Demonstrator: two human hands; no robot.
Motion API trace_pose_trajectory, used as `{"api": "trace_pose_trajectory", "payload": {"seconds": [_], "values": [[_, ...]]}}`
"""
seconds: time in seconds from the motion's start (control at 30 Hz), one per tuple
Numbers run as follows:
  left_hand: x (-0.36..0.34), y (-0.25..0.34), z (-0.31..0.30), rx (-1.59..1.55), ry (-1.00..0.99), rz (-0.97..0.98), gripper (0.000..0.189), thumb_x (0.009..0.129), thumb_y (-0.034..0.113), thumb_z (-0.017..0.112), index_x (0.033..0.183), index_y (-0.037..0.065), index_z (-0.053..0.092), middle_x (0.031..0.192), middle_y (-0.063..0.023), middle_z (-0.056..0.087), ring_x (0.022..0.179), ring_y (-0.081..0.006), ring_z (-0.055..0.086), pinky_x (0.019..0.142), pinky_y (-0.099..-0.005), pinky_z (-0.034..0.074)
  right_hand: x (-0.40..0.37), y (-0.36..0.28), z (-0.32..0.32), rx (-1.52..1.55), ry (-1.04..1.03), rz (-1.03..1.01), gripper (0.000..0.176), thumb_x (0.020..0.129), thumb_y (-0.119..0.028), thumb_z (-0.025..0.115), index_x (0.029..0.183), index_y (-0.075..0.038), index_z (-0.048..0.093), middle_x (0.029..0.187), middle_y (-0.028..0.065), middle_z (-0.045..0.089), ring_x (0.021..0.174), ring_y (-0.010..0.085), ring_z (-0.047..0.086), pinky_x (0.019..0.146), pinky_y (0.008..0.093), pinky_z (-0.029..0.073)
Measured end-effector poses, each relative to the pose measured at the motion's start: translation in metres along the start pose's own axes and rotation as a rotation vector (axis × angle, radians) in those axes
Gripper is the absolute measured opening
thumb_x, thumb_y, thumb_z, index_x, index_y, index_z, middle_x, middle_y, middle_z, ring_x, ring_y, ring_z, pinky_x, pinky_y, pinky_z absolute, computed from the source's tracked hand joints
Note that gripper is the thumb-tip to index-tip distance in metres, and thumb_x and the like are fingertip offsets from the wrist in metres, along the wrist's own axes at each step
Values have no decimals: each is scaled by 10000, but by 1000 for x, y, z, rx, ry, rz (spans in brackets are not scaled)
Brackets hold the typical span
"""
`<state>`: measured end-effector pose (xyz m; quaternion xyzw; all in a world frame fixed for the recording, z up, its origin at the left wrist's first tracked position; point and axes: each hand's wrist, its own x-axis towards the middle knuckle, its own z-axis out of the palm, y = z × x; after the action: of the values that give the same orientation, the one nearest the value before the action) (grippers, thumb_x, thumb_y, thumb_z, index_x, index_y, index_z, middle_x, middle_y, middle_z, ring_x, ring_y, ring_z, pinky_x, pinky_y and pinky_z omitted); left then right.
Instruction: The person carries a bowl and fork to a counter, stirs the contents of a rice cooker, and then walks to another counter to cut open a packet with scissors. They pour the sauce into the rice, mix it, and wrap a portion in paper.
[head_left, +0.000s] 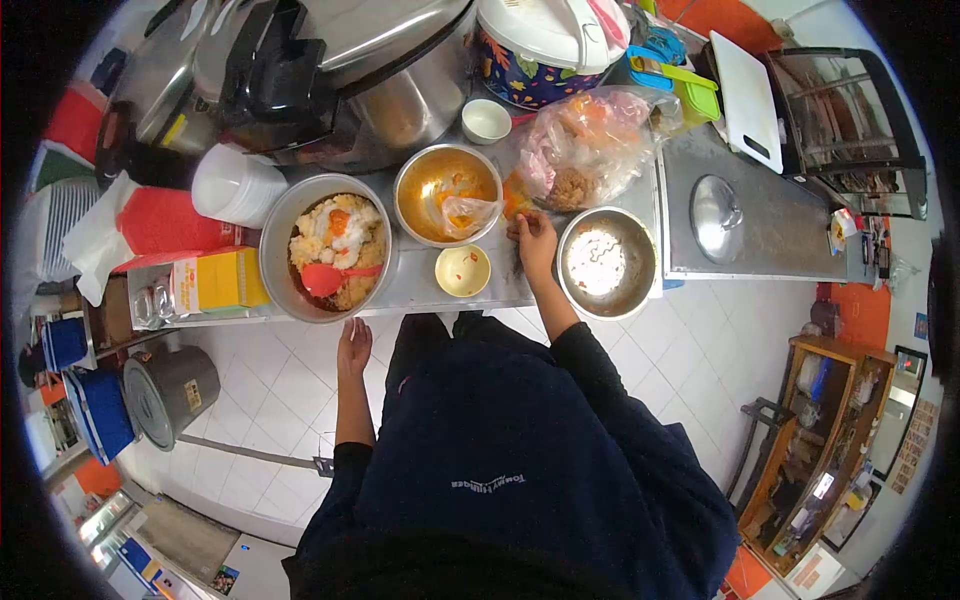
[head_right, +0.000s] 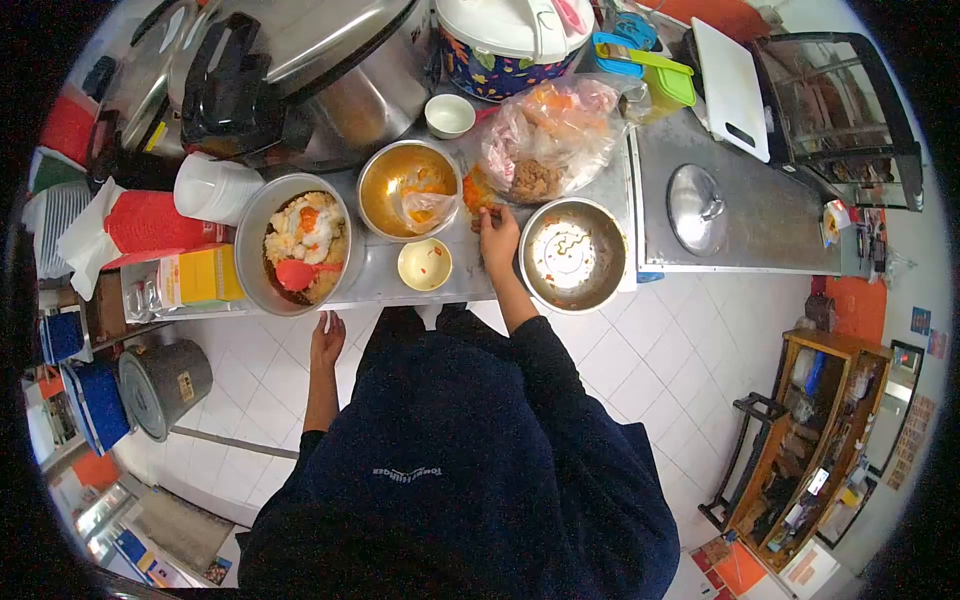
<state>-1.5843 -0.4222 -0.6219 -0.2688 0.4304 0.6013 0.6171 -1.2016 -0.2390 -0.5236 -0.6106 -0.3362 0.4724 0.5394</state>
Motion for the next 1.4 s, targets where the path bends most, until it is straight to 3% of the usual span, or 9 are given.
{"api": "trace_pose_trajectory", "payload": {"seconds": [0.37, 0.43, 0.5, 0.63, 0.7, 0.93, 1.2, 1.3, 1.4], "values": [[-22, 25, 13, 146, 203, 295, 507, 894, 332, 531, 1330, 128, 371, 1373, -58, 340, 1240, -205, 367, 1013, -354, 310, -10, -11, 0, -196, 93, 3, 310, 820, -106, 629, 1046, 73, 516, 857, 154, 605, 667, 217, 632, 569, 295, 529], [-44, 32, 27, 138, 300, 431, 564, 885, 363, 542, 1351, 115, 343, 1398, -65, 318, 1250, -217, 362, 1011, -356, 316, -12, 8, -18, -778, 67, -422, 415, 815, -133, 636, 1110, 83, 439, 830, 148, 591, 642, 256, 635, 557, 320, 531], [-58, 42, 32, 136, 329, 493, 609, 876, 397, 548, 1356, 95, 324, 1383, -95, 335, 1233, -243, 383, 1003, -367, 329, -28, -2, -25, -760, -24, -315, 451, 796, -99, 630, 1157, 81, 428, 933, 213, 533, 815, 319, 557, 648, 369, 481], [-99, 49, 66, 293, 347, 691, 626, 863, 422, 561, 1330, 76, 330, 1309, -132, 399, 1118, -253, 469, 914, -367, 395, -84, -135, 32, -851, -47, -442, 378, 761, -17, 624, 1126, -43, 526, 916, 134, 530, 722, 262, 567, 597, 352, 477], [-118, 50, 89, 458, 303, 861, 517, 878, 398, 552, 1238, 59, 400, 1156, -90, 489, 960, -199, 521, 819, -350, 420, -95, -143, 74, -769, -330, -800, 202, 769, -69, 625, 970, -84, 610, 922, 142, 574, 724, 273, 606, 599, 346, 475], [-139, 82, 137, 827, 53, 1104, 366, 903, 276, 552, 1168, 43, 456, 1053, -64, 517, 883, -139, 518, 730, -270, 431, -105, -83, 239, -1593, -1012, -661, 124, 792, -164, 543, 823, -126, 657, 895, 86, 662, 795, 214, 660, 622, 339, 524], [-131, 130, 181, 1357, -348, 1453, 380, 900, 215, 547, 1193, -5, 445, 1151, -142, 470, 1061, -249, 473, 870, -344, 410, -110, -27, 255, -1420, -747, -970, 178, 785, -215, 523, 794, -120, 673, 784, 95, 657, 717, 249, 654, 559, 366, 524], [-81, 140, 195, 1400, -395, 1557, 407, 920, 210, 500, 1239, -29, 422, 1233, -205, 465, 1145, -325, 461, 979, -396, 358, -131, -71, 263, -1563, -874, -471, 230, 736, -203, 585, 890, -44, 648, 769, 138, 658, 679, 246, 658, 568, 391, 521], [-75, 151, 221, 1468, -568, 1605, 382, 946, 163, 436, 1268, -33, 377, 1261, -232, 441, 1167, -337, 445, 986, -391, 354, -147, -88, 271, -1548, -961, -419, 398, 709, -230, 637, 1005, 31, 588, 987, 169, 632, 856, 289, 650, 687, 405, 520]]}}
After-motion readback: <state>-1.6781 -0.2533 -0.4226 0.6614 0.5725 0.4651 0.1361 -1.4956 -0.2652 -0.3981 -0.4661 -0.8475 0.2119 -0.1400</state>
